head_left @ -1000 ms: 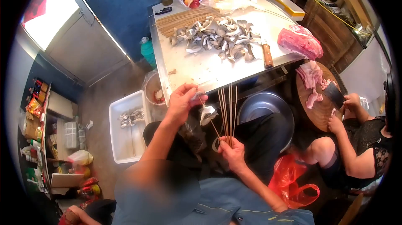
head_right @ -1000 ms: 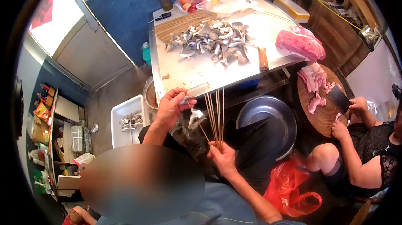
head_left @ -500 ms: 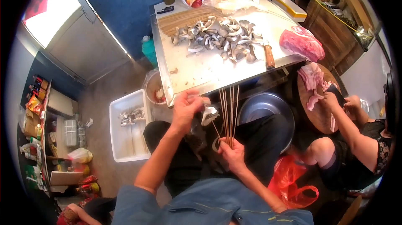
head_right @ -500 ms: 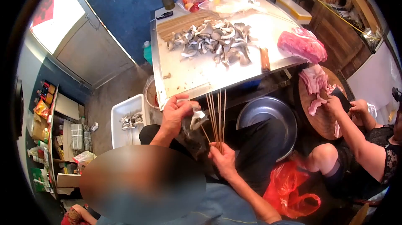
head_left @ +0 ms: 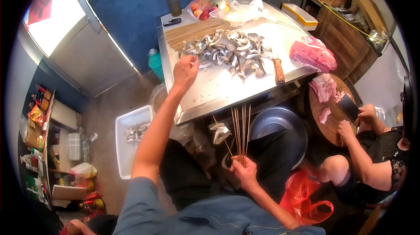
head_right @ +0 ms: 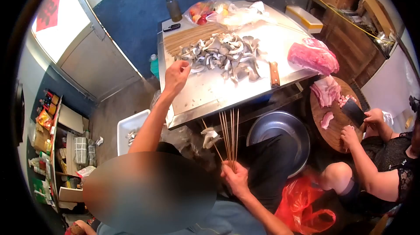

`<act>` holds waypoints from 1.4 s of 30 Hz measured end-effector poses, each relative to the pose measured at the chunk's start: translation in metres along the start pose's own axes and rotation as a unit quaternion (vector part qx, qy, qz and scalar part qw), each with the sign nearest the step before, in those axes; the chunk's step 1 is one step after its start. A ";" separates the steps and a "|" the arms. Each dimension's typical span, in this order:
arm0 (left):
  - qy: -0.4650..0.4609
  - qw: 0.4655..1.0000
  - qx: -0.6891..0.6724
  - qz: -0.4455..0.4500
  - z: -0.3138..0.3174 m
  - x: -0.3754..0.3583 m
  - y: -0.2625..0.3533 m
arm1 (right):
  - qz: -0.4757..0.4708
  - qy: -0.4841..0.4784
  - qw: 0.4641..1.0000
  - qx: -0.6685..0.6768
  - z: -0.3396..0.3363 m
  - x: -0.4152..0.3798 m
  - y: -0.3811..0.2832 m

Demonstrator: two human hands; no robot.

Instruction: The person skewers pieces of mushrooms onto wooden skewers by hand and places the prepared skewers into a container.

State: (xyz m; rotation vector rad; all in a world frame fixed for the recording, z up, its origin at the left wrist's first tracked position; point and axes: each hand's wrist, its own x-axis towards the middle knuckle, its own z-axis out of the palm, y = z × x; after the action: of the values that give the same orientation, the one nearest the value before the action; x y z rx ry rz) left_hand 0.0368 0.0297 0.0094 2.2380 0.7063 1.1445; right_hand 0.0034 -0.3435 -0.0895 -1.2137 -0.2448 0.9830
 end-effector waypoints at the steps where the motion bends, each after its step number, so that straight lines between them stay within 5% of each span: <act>1: -0.015 0.999 0.042 0.027 0.014 0.013 -0.021 | 0.001 0.001 1.000 -0.003 -0.001 0.000 0.000; 3: -0.028 0.995 0.082 0.058 0.026 0.029 -0.036 | -0.002 0.004 1.000 -0.007 -0.004 0.000 -0.002; 5: -0.165 0.980 0.111 -0.013 0.029 0.037 -0.039 | 0.004 0.015 1.000 -0.001 -0.006 0.000 -0.002; 7: -0.162 0.980 0.118 0.011 0.030 0.045 -0.042 | 0.003 0.017 1.000 0.010 -0.009 0.002 -0.002; 9: -0.264 0.954 0.045 -0.135 0.024 0.050 -0.036 | 0.005 0.020 1.000 0.019 -0.012 0.001 -0.001; 13: -0.294 0.948 0.011 -0.120 0.010 0.039 -0.023 | 0.016 0.018 1.000 0.006 -0.009 0.004 -0.006; 17: -0.262 0.964 0.022 -0.029 0.008 0.021 -0.024 | 0.007 0.005 1.000 0.014 -0.005 0.002 -0.009; 25: -0.186 0.923 -0.293 -0.169 -0.024 -0.069 0.024 | 0.007 -0.005 0.999 0.031 -0.004 0.000 -0.007; 27: -0.184 0.880 -0.335 -0.282 -0.034 -0.091 0.040 | 0.014 -0.007 0.999 0.032 -0.003 0.000 -0.007; 33: -0.092 0.887 -0.371 -0.258 -0.031 -0.131 0.049 | 0.008 -0.017 1.000 0.023 0.004 -0.001 -0.005; 42: -0.044 0.763 -0.526 -0.374 -0.025 -0.150 0.073 | 0.003 -0.032 0.999 0.030 0.007 -0.003 -0.006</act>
State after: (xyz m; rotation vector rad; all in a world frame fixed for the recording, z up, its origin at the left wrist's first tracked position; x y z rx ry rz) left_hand -0.0448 -0.1165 -0.0146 0.8866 0.5884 0.6974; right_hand 0.0005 -0.3415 -0.0808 -1.1304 -0.2602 1.0291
